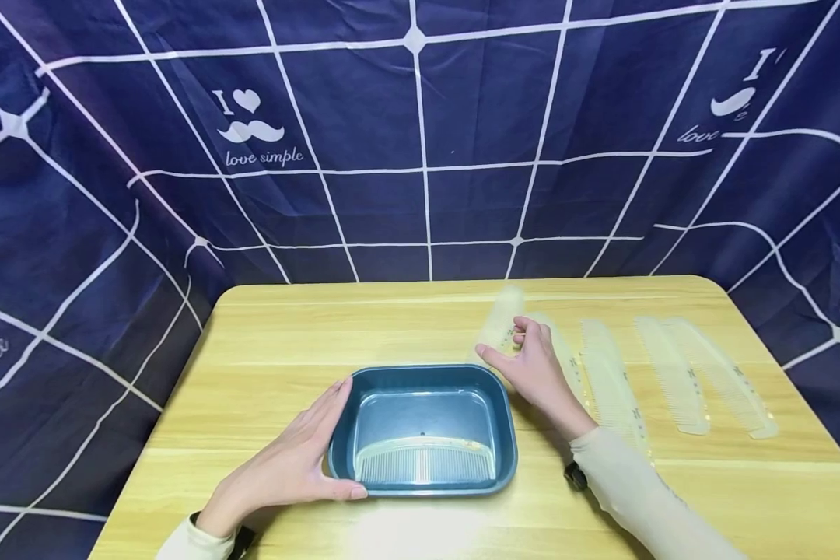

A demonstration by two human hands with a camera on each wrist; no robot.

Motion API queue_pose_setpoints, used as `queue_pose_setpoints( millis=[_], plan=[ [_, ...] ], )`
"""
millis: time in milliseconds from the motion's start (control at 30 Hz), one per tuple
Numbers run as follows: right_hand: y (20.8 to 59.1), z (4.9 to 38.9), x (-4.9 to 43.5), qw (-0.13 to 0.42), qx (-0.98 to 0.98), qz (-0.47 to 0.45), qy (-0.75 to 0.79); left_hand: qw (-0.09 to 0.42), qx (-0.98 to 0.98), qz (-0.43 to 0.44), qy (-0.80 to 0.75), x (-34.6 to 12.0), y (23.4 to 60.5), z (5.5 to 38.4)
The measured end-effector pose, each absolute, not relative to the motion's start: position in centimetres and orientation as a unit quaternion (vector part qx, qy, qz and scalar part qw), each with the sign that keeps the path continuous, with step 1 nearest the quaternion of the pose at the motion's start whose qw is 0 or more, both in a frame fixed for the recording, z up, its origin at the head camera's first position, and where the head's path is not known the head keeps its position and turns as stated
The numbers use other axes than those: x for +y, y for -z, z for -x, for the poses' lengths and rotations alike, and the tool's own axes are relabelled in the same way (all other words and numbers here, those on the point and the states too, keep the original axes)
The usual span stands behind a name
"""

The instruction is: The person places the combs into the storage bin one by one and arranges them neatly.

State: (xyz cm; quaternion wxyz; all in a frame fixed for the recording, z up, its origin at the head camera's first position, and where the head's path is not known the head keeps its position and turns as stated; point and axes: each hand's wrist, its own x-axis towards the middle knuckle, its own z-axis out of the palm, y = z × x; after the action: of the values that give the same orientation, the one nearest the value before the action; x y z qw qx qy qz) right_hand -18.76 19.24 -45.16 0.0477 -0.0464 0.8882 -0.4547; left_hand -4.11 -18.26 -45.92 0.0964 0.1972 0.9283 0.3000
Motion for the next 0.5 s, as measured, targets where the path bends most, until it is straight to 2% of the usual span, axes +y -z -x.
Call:
queue_pose_setpoints(
  millis=[500],
  plan=[
    [45.7, 20.7, 18.0, 0.072, 0.945, 0.057, 0.313, 0.096, 0.928, -0.194, -0.303, -18.3, 46.0, 4.0]
  ],
)
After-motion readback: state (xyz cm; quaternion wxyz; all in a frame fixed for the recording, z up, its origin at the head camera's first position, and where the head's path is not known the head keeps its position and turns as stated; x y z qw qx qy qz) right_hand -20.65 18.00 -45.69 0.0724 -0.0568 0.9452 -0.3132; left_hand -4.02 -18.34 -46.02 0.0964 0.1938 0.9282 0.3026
